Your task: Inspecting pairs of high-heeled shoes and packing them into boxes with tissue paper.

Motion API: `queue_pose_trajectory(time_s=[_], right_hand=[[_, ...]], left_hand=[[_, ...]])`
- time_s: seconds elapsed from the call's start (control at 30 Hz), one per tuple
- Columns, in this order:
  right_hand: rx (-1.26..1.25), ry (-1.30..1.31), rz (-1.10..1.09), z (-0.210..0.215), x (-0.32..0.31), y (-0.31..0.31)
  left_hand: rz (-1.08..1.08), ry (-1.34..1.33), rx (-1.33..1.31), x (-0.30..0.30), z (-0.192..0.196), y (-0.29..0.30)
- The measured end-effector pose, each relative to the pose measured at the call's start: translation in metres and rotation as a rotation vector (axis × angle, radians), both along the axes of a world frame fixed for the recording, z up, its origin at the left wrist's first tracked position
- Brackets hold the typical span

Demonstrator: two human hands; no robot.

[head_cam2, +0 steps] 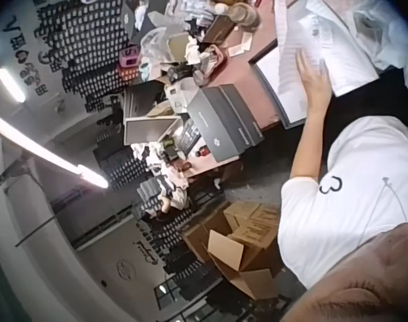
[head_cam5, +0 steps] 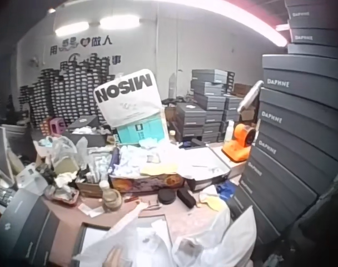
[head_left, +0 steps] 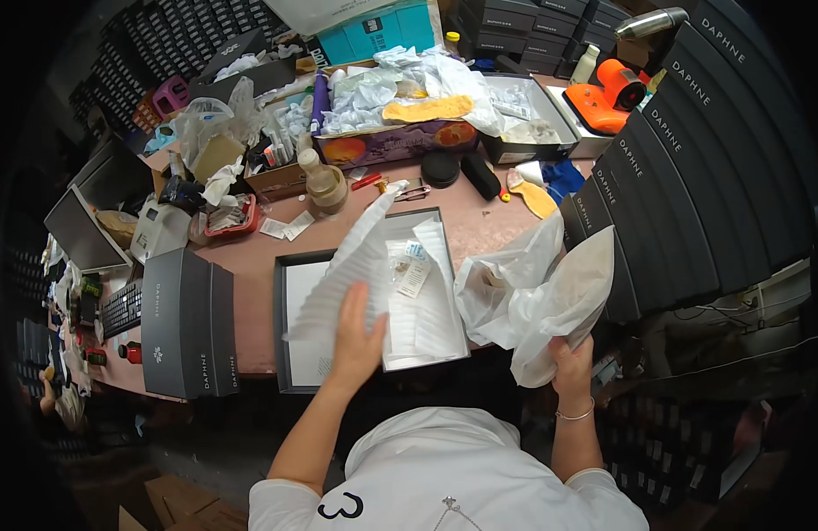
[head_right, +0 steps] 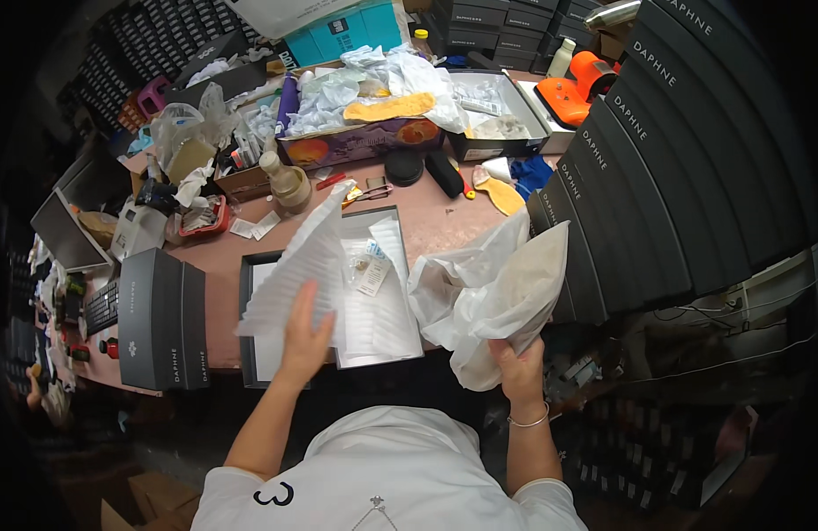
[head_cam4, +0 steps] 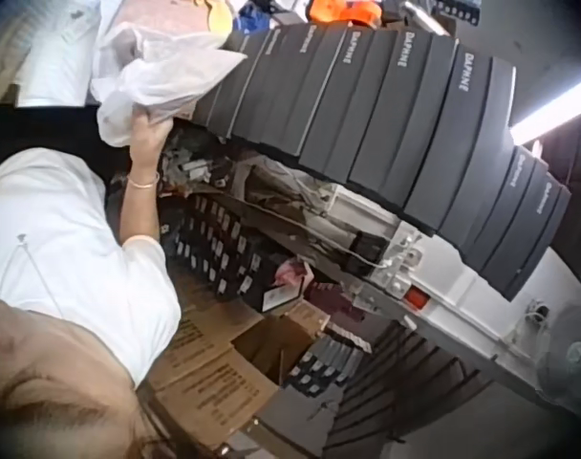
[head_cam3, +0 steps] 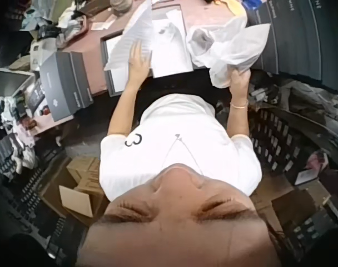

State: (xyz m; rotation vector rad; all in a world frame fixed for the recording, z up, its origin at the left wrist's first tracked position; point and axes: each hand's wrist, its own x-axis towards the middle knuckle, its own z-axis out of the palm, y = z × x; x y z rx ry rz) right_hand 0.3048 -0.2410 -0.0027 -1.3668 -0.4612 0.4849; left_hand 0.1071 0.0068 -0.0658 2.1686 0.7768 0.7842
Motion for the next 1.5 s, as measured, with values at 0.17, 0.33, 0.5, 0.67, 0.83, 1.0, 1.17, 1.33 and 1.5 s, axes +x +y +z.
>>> queue_pose_trajectory(time_s=[0.17, 0.33, 0.5, 0.67, 0.83, 1.0, 1.17, 1.33, 1.5], right_hand=[[0.084, 0.113, 0.025, -0.01, 0.001, 0.017], [0.073, 0.129, 0.167, -0.006, -0.004, 0.022], [0.073, 0.037, 0.202, -0.005, -0.014, 0.017], [-0.003, 0.153, 0.131, -0.016, -0.007, 0.009], [0.167, 0.351, 0.189, -0.008, -0.009, 0.014], [0.183, 0.534, 0.529, -0.001, -0.053, 0.055], [-0.099, 0.072, 0.81, -0.045, -0.062, 0.119], [0.042, 0.223, 0.108, -0.084, -0.009, 0.133], [0.214, 0.247, 0.35, -0.007, -0.022, 0.131]], left_hand=[[-0.086, -0.017, -0.244, -0.015, -0.02, 0.001], [-0.328, 0.537, 0.004, 0.081, -0.027, 0.007], [-0.374, 0.846, -0.002, 0.103, -0.082, 0.017], [-0.337, 0.49, -0.116, 0.091, -0.06, 0.018], [-0.239, -0.311, -0.844, 0.078, -0.061, -0.001], [-0.539, -0.537, -1.426, 0.086, -0.062, -0.013], [-0.105, -0.543, -1.07, 0.035, -0.015, 0.042], [0.172, -0.628, -0.818, -0.015, 0.003, 0.035], [0.246, -0.049, -0.104, -0.038, -0.003, 0.02]])
